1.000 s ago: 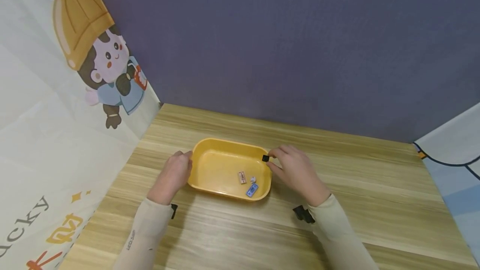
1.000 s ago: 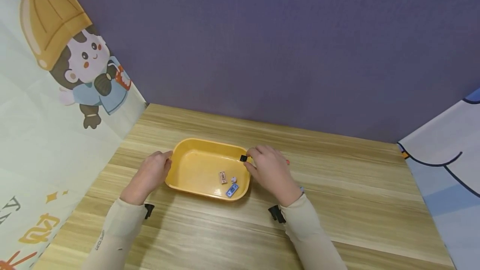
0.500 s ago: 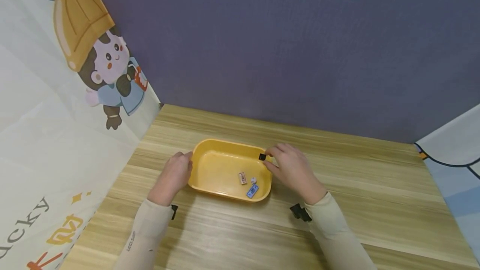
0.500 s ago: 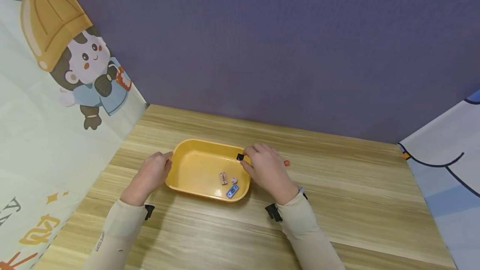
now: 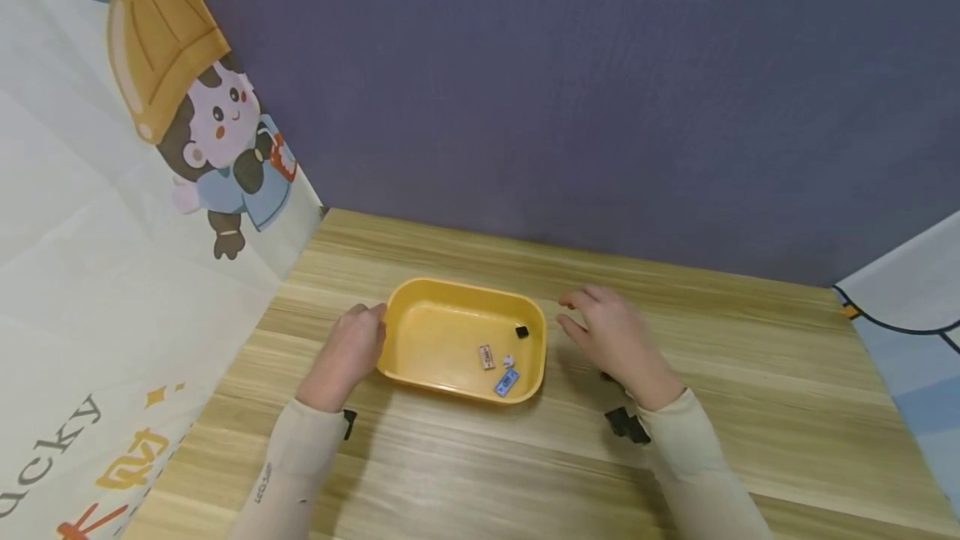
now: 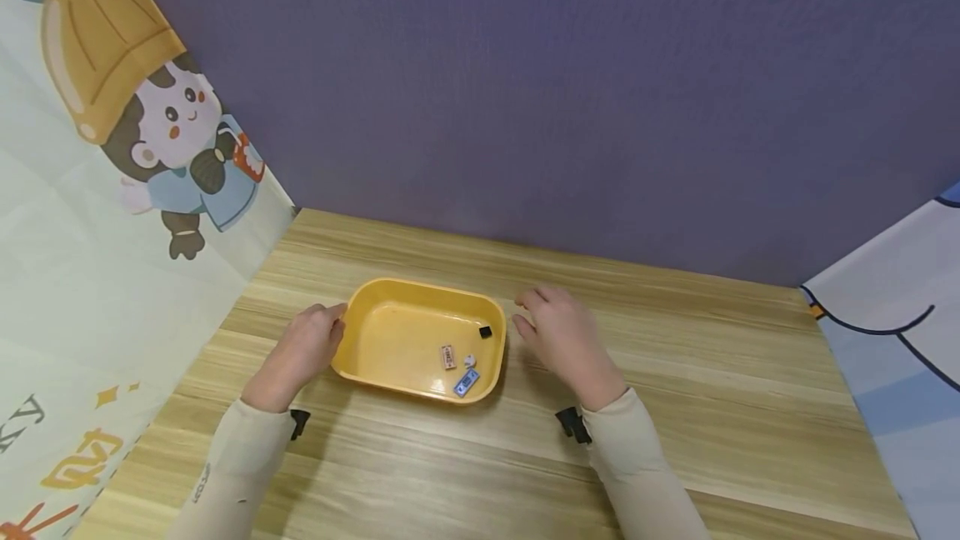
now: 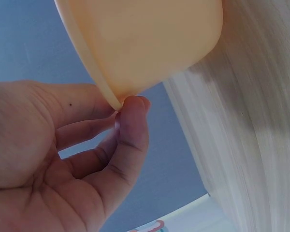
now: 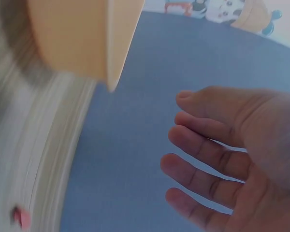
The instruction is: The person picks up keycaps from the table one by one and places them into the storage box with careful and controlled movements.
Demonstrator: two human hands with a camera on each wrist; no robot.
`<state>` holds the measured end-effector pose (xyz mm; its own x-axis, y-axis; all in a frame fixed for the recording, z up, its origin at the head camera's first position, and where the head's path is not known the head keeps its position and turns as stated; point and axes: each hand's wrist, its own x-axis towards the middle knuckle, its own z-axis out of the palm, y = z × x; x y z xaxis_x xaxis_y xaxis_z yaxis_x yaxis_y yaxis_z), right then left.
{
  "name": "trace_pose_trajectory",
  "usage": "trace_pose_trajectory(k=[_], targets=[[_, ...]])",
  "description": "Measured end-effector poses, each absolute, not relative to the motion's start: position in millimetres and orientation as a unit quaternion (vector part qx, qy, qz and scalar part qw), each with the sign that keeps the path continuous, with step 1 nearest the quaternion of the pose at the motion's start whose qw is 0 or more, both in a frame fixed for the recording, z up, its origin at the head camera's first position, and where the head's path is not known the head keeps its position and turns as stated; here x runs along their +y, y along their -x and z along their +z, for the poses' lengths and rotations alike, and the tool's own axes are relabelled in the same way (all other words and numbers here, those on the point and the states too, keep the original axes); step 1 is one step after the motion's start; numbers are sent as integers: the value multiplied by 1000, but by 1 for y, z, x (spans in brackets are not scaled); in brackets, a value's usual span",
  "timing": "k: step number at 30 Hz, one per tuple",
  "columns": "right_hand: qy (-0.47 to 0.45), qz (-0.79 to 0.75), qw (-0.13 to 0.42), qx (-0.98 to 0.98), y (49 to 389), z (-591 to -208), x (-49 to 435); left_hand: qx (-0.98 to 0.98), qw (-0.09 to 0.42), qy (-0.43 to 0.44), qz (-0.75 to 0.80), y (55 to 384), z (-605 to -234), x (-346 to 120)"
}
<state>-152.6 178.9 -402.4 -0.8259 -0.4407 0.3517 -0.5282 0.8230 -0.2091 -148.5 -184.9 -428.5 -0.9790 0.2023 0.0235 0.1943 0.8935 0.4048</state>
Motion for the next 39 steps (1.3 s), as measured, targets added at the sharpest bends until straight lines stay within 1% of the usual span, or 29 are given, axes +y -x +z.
trace_pose_trajectory(k=[10, 16, 20, 23, 28, 31, 33, 39], targets=[[-219, 144, 137, -955, 164, -412, 233, 973, 5, -104, 204, 149, -429, -184], [-189, 133, 102, -968, 169, -425, 250, 974, 3, -101, 202, 149, -429, -184], [-175, 123, 89, -973, 171, -438, 257, 975, 4, -99, 199, 149, -430, -184], [-149, 125, 57, -979, 172, -447, 261, 975, 5, -98, 199, 150, -430, -184], [-68, 139, -31, -988, 175, -456, 261, 975, 12, -97, 199, 150, -429, -184], [-36, 148, -63, -986, 176, -459, 259, 975, 14, -99, 200, 150, -429, -184], [-25, 151, -74, -985, 177, -461, 258, 975, 11, -101, 200, 150, -429, -184], [-8, 141, -82, -986, 180, -463, 254, 974, 6, -103, 201, 150, -430, -185]])
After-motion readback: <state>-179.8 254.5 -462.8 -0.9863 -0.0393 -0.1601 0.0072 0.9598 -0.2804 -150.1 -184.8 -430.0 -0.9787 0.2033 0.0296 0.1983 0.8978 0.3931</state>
